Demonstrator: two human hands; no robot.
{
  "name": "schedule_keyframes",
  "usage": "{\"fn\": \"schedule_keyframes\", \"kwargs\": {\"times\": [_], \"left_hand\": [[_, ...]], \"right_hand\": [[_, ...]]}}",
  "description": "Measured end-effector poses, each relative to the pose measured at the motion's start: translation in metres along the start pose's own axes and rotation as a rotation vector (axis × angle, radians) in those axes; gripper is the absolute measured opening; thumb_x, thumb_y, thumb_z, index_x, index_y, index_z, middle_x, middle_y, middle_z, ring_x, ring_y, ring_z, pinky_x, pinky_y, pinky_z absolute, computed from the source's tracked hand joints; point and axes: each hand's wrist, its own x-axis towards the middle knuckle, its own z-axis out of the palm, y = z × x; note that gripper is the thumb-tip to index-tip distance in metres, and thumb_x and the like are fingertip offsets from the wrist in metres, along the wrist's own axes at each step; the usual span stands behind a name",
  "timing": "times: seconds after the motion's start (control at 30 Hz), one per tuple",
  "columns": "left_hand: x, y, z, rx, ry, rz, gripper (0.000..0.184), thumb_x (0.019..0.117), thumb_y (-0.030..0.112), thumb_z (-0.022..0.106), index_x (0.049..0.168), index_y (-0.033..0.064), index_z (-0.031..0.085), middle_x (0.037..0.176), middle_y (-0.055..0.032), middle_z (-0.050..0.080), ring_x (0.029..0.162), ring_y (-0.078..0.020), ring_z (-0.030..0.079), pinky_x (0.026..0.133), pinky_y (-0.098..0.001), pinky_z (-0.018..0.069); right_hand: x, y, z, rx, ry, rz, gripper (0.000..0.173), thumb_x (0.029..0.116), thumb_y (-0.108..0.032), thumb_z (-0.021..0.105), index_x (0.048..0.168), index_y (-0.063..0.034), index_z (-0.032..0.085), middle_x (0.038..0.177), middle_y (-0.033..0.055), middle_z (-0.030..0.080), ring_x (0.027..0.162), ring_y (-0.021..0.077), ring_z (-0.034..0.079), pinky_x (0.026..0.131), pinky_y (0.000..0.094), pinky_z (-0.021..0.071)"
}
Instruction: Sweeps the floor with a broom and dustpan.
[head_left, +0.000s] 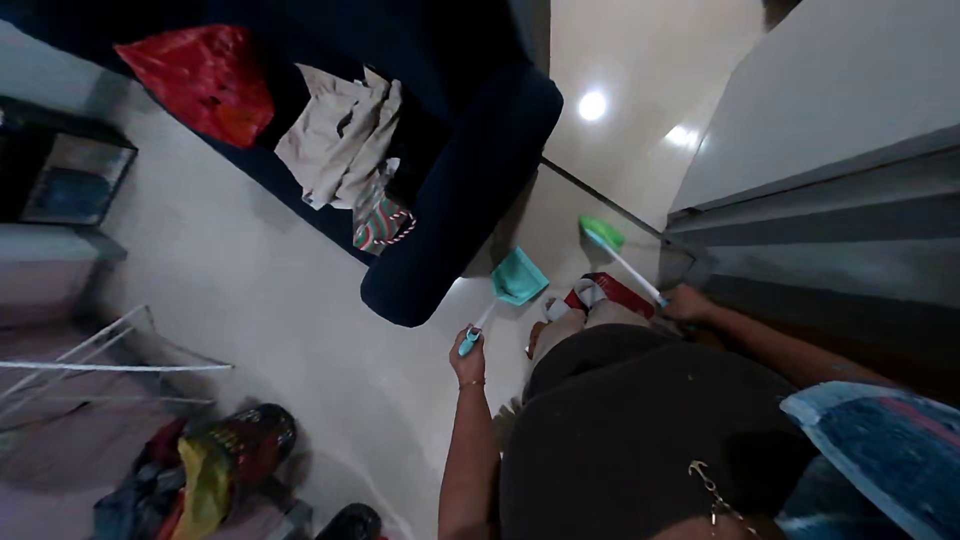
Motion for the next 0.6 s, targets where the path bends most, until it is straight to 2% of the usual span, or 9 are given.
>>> {"fn": "schedule_keyframes", "kwargs": {"times": [0.07,0.1,0.17,0.2,0.27,0.33,0.37,0.47,0.6], "left_hand": [[-0.009,0.001,-0.002,-0.014,0.022,-0.009,0.028,0.0868,-0.01,0.065,0.114,-0.0176,0.063,0.112,-0.0226,0.069,0.103,-0.0139,0.065,0.095,-0.0272,0.0524],[-0.012,0.002,0.0,-0.011,0.031,-0.016,0.028,0.0872,-0.011,0.066,0.114,-0.0175,0.063,0.112,-0.0227,0.069,0.103,-0.0137,0.065,0.095,-0.0272,0.0525],[-0.017,0.003,0.001,-0.003,0.045,-0.02,0.028,0.0869,-0.011,0.066,0.114,-0.0163,0.064,0.111,-0.022,0.069,0.101,-0.0131,0.065,0.093,-0.0268,0.0527],[-0.019,0.003,0.0,-0.004,0.053,-0.024,0.027,0.0869,-0.011,0.066,0.114,-0.0163,0.064,0.111,-0.022,0.069,0.102,-0.0131,0.064,0.093,-0.0269,0.0527],[-0.025,0.008,-0.001,-0.002,0.078,-0.039,0.028,0.087,-0.011,0.065,0.115,-0.0164,0.063,0.112,-0.022,0.069,0.102,-0.0137,0.065,0.094,-0.0272,0.053],[-0.036,0.015,0.0,-0.003,0.106,-0.075,0.03,0.088,-0.01,0.064,0.117,-0.0171,0.062,0.114,-0.0228,0.068,0.103,-0.015,0.065,0.094,-0.0282,0.0532],[-0.042,0.017,0.0,-0.005,0.128,-0.089,0.031,0.088,-0.01,0.064,0.118,-0.0172,0.061,0.114,-0.023,0.068,0.103,-0.0151,0.065,0.094,-0.0283,0.0533],[-0.059,0.019,0.001,-0.004,0.187,-0.1,0.032,0.0872,-0.011,0.065,0.118,-0.0168,0.062,0.114,-0.0227,0.068,0.104,-0.0142,0.065,0.095,-0.0277,0.0532],[-0.085,0.015,-0.004,-0.021,0.256,-0.076,0.031,0.0865,-0.009,0.066,0.116,-0.0165,0.063,0.112,-0.0197,0.07,0.103,-0.0102,0.065,0.094,-0.0256,0.0536]], "right_hand": [[-0.012,-0.003,-0.022,0.096,-0.025,-0.019,0.032,0.0993,-0.013,0.067,0.124,0.0066,0.063,0.109,0.026,0.065,0.091,0.0339,0.063,0.086,0.0531,0.0503],[-0.02,0.001,-0.04,0.162,-0.013,-0.007,0.033,0.1003,-0.012,0.066,0.13,0.0033,0.062,0.105,0.0214,0.065,0.081,0.0265,0.061,0.078,0.0455,0.0522],[-0.038,0.007,-0.077,0.245,0.017,0.036,0.036,0.1018,-0.011,0.063,0.137,-0.0045,0.059,0.093,0.0118,0.062,0.063,0.0134,0.051,0.059,0.0308,0.0474],[-0.045,0.004,-0.092,0.237,0.034,0.047,0.039,0.1022,-0.011,0.063,0.141,-0.0068,0.058,0.089,0.0111,0.061,0.059,0.0124,0.049,0.056,0.0293,0.0457],[-0.047,-0.007,-0.108,0.106,0.077,0.012,0.04,0.1023,-0.011,0.063,0.142,-0.0059,0.058,0.093,0.0158,0.063,0.064,0.0181,0.053,0.061,0.0358,0.0486],[-0.033,-0.022,-0.105,-0.031,0.102,-0.056,0.035,0.0997,-0.008,0.065,0.132,0.0041,0.062,0.107,0.0292,0.066,0.088,0.0383,0.064,0.082,0.0564,0.052],[-0.022,-0.031,-0.097,-0.076,0.105,-0.08,0.031,0.0978,-0.006,0.066,0.125,0.008,0.064,0.109,0.0325,0.065,0.096,0.0445,0.065,0.087,0.062,0.0501],[0.005,-0.068,-0.069,-0.193,0.028,-0.133,0.028,0.0978,-0.008,0.064,0.118,0.011,0.064,0.111,0.0325,0.065,0.102,0.0457,0.065,0.09,0.0623,0.0495],[0.034,-0.079,-0.069,-0.126,-0.07,-0.185,0.034,0.0965,-0.006,0.066,0.129,0.0011,0.065,0.104,0.0262,0.067,0.084,0.0359,0.064,0.08,0.0551,0.0522]]}}
